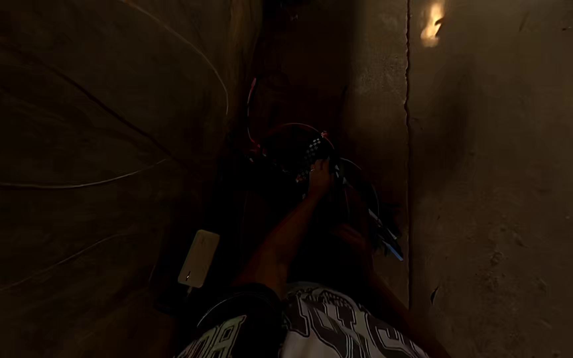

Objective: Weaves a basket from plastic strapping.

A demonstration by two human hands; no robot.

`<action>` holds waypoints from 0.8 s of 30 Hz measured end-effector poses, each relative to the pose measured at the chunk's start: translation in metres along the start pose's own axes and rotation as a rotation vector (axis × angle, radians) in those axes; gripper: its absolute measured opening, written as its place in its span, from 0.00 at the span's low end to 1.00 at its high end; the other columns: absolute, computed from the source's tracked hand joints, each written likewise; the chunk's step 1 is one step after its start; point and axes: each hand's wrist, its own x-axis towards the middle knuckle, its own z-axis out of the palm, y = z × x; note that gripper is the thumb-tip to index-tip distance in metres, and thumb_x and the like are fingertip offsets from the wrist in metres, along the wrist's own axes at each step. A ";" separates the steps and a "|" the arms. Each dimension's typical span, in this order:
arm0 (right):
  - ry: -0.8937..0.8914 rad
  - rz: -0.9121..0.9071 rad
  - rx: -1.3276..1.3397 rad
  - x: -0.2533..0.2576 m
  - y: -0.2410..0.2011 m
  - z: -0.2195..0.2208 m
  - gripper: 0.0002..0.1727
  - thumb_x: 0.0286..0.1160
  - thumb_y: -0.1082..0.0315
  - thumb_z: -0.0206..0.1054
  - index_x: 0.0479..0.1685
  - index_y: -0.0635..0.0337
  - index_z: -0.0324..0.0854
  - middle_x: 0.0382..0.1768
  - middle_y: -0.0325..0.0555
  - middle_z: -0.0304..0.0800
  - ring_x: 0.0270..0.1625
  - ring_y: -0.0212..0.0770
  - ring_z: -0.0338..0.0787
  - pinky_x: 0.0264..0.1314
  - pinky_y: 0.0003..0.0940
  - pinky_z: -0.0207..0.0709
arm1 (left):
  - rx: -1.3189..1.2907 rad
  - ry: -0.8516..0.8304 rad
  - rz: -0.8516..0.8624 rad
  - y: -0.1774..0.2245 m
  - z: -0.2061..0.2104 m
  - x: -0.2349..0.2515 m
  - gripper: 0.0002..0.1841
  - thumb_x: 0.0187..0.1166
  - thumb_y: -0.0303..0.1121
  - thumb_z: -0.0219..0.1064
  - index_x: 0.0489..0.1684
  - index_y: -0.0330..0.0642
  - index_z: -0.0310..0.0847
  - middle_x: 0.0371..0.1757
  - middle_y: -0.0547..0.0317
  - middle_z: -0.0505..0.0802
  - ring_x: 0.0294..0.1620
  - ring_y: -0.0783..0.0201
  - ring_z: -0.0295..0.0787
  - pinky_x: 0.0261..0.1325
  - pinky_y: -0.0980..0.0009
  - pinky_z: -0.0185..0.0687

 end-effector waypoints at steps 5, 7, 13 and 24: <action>0.034 -0.099 0.012 -0.003 0.013 0.004 0.11 0.72 0.70 0.60 0.34 0.57 0.91 0.35 0.46 0.93 0.42 0.37 0.92 0.50 0.29 0.86 | 0.051 -0.290 -0.535 -0.038 0.068 0.014 0.43 0.78 0.33 0.71 0.95 0.40 0.50 0.91 0.31 0.60 0.84 0.28 0.66 0.78 0.35 0.70; 0.049 -0.102 0.018 -0.003 0.015 0.004 0.11 0.71 0.69 0.61 0.34 0.56 0.91 0.35 0.45 0.93 0.41 0.37 0.91 0.49 0.28 0.86 | 0.093 -0.324 -0.568 -0.037 0.075 0.023 0.43 0.78 0.31 0.71 0.95 0.42 0.50 0.91 0.31 0.60 0.79 0.29 0.73 0.74 0.37 0.77; 0.069 -0.088 0.028 -0.005 0.023 -0.004 0.11 0.74 0.68 0.60 0.35 0.55 0.90 0.35 0.43 0.92 0.41 0.35 0.90 0.49 0.25 0.84 | 0.075 -0.400 -0.553 -0.066 0.060 0.015 0.26 0.89 0.52 0.58 0.79 0.49 0.78 0.78 0.41 0.82 0.71 0.37 0.85 0.68 0.34 0.80; 0.078 -0.121 0.021 -0.001 0.025 0.004 0.12 0.71 0.72 0.59 0.34 0.56 0.91 0.32 0.43 0.91 0.39 0.35 0.89 0.47 0.24 0.83 | 0.161 -0.282 -0.721 -0.130 0.035 -0.008 0.21 0.87 0.40 0.59 0.69 0.35 0.82 0.76 0.37 0.81 0.81 0.36 0.72 0.82 0.33 0.58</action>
